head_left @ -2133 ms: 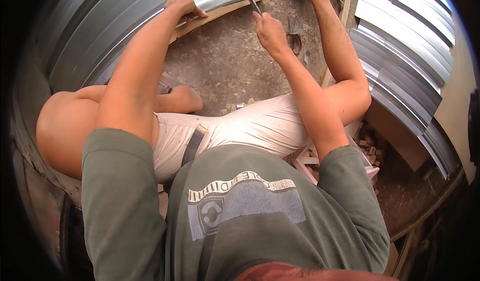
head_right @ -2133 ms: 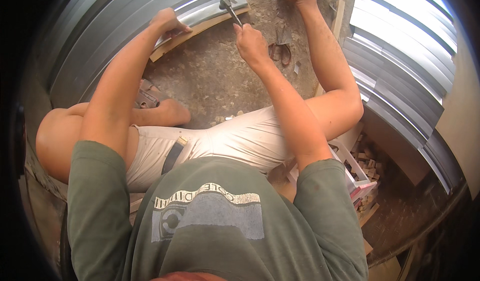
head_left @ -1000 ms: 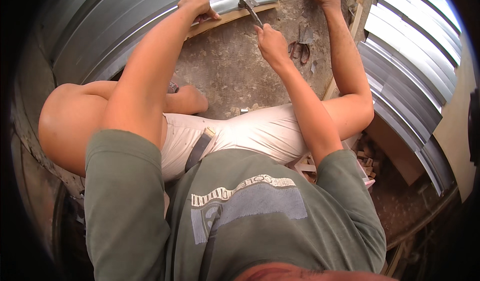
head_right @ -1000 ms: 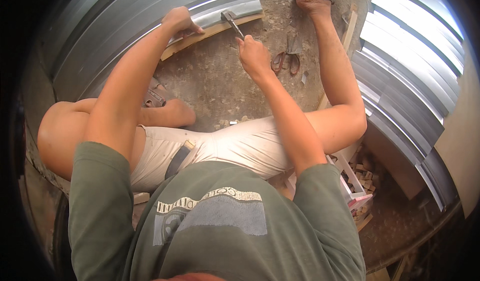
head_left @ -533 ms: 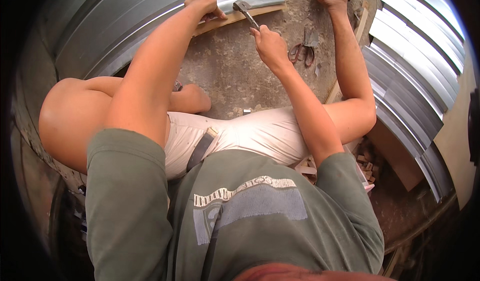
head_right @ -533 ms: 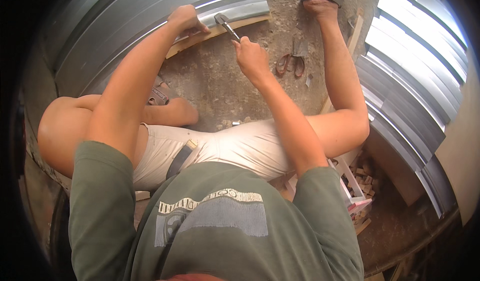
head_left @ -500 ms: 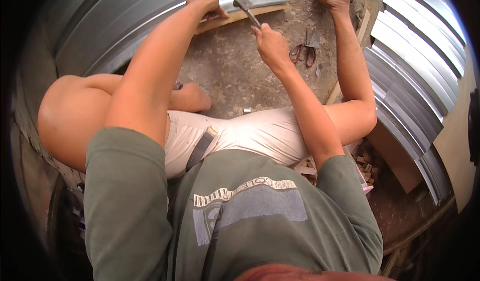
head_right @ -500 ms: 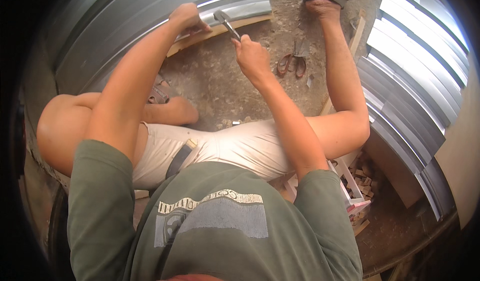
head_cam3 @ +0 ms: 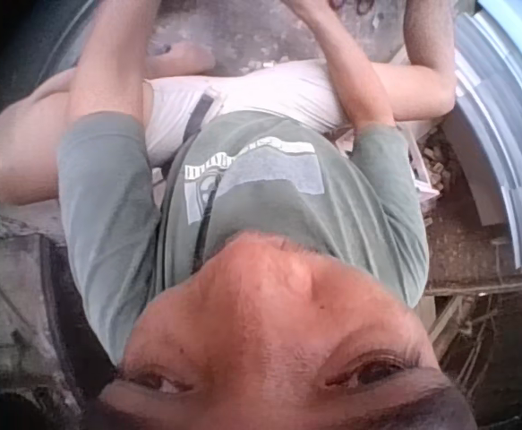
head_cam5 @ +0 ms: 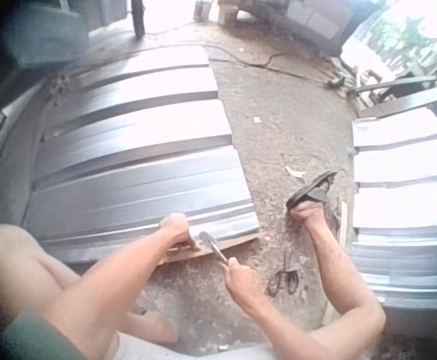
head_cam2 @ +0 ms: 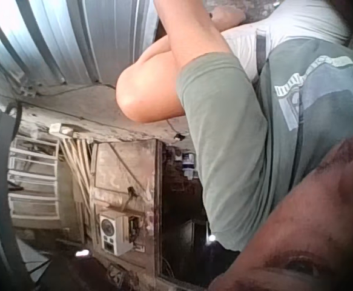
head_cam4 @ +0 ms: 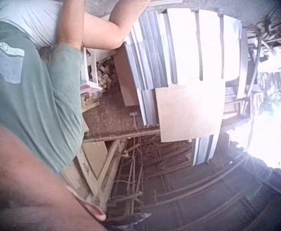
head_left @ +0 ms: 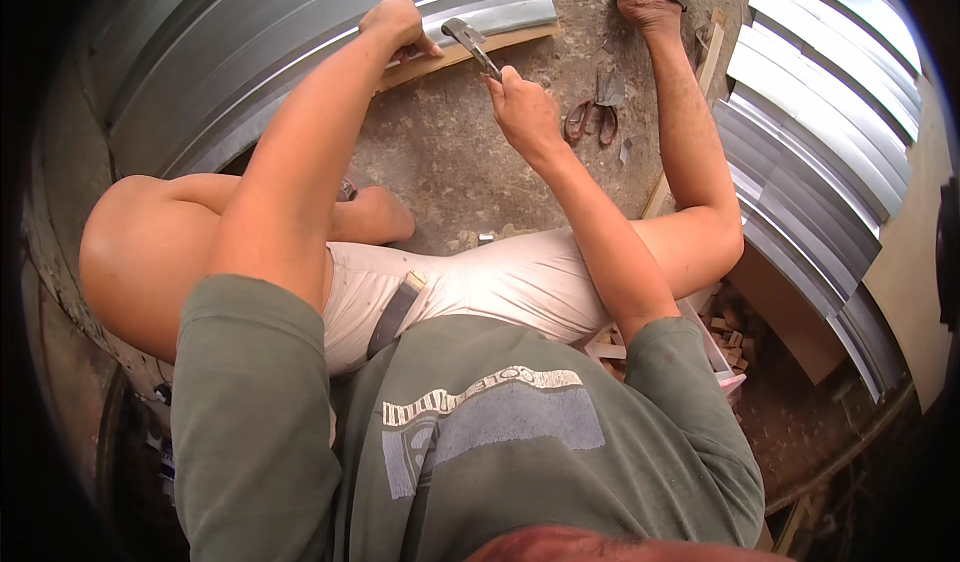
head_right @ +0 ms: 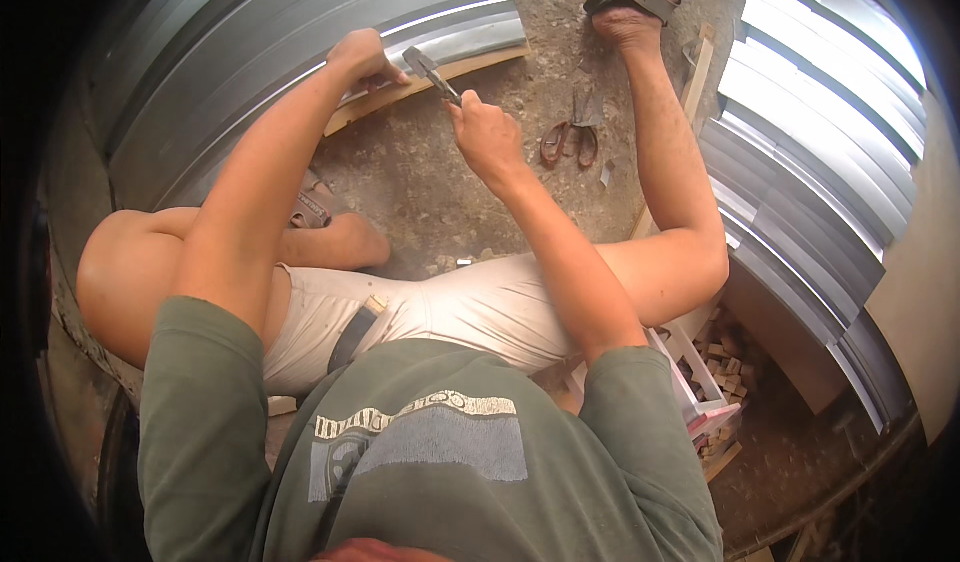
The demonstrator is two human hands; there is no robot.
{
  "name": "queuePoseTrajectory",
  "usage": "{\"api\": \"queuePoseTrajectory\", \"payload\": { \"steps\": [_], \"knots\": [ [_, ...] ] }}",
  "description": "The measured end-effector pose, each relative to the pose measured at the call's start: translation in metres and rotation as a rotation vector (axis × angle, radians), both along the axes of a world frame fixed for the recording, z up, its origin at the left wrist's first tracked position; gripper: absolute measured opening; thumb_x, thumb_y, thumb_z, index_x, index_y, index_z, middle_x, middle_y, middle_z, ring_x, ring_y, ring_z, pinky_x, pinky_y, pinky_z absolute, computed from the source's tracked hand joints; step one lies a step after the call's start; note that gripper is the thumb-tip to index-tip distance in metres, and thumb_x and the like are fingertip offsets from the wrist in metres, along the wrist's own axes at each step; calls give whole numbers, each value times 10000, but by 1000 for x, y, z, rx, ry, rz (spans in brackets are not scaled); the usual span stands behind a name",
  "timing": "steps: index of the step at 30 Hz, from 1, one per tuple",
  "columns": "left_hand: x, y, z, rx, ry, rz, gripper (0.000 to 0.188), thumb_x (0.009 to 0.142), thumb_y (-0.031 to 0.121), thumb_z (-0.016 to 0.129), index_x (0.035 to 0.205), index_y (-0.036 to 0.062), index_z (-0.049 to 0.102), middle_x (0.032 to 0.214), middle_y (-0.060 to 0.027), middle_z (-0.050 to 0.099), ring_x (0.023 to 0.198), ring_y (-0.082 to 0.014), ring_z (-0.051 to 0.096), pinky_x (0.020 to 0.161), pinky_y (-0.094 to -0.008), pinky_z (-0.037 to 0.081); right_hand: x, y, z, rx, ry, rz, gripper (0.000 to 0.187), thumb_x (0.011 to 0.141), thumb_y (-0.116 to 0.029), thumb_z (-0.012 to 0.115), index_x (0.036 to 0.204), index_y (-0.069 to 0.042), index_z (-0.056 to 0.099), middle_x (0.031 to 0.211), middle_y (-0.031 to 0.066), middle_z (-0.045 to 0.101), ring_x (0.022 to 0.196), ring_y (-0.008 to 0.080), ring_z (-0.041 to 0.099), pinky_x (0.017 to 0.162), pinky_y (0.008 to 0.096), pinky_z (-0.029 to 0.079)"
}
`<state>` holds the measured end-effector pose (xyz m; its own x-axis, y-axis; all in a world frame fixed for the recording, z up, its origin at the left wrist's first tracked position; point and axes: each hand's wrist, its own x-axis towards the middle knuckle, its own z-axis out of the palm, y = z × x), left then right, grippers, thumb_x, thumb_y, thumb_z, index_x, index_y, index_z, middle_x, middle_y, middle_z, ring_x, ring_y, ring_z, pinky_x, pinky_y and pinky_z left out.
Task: The person hammers nails through corrugated metal sheets into wooden boards while sitting on the floor.
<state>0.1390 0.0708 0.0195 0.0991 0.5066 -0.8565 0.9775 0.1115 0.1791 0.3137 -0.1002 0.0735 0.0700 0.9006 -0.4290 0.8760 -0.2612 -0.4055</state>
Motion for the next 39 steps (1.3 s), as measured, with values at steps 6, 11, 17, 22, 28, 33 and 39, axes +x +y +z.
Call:
{"api": "queuePoseTrajectory", "payload": {
  "steps": [6, 11, 17, 22, 28, 33, 39],
  "knots": [
    [-1, -4, -1, 12, -52, -22, 471, 672, 452, 923, 656, 33, 710, 624, -54, 694, 541, -166, 657, 560, -315, 510, 11, -5, -19, 46, -11, -21, 383, 1040, -390, 497, 930, -27, 544, 753, 248, 665, 762, 489, 650, 666, 585, 490],
    [-4, 3, -2, -22, -55, 18, 482, 670, 455, 922, 628, 32, 695, 617, -59, 686, 531, -167, 645, 537, -319, 490, 18, -6, -14, -31, -50, -19, 391, 1039, -393, 499, 928, -21, 542, 772, 259, 664, 781, 499, 643, 686, 588, 483],
    [-1, -4, 7, -19, -32, 30, 439, 686, 443, 919, 632, 60, 713, 608, -22, 666, 502, -136, 568, 510, -290, 459, 29, -9, -25, -5, -91, -39, 375, 1030, -368, 518, 906, -18, 562, 787, 254, 681, 794, 488, 668, 678, 580, 506],
    [-9, -1, 1, 15, -66, 6, 485, 649, 453, 938, 659, 26, 707, 634, -79, 698, 561, -178, 674, 587, -313, 521, 26, -17, -21, -16, -63, -78, 381, 1031, -377, 514, 926, -14, 566, 801, 270, 677, 808, 502, 659, 691, 587, 503],
    [1, -5, 6, 12, -43, -39, 486, 664, 445, 930, 645, 17, 700, 636, -84, 699, 558, -188, 672, 603, -318, 524, 50, -12, -38, 74, -56, -177, 372, 1029, -370, 519, 943, -11, 572, 802, 277, 675, 825, 507, 658, 713, 588, 502],
    [1, -1, 9, 87, -73, -44, 481, 665, 432, 930, 597, 26, 681, 609, -75, 686, 537, -193, 667, 584, -318, 519, 59, -9, -21, 38, -80, -210, 360, 1028, -359, 518, 963, -10, 580, 835, 275, 681, 847, 497, 660, 741, 577, 502],
    [-4, 0, 2, 29, -91, 19, 485, 673, 440, 924, 576, 36, 674, 589, -69, 673, 527, -185, 659, 552, -313, 499, 68, -8, -15, -6, -77, -271, 359, 1031, -354, 507, 999, -8, 595, 900, 294, 682, 914, 491, 654, 791, 572, 495]
  ]
}}
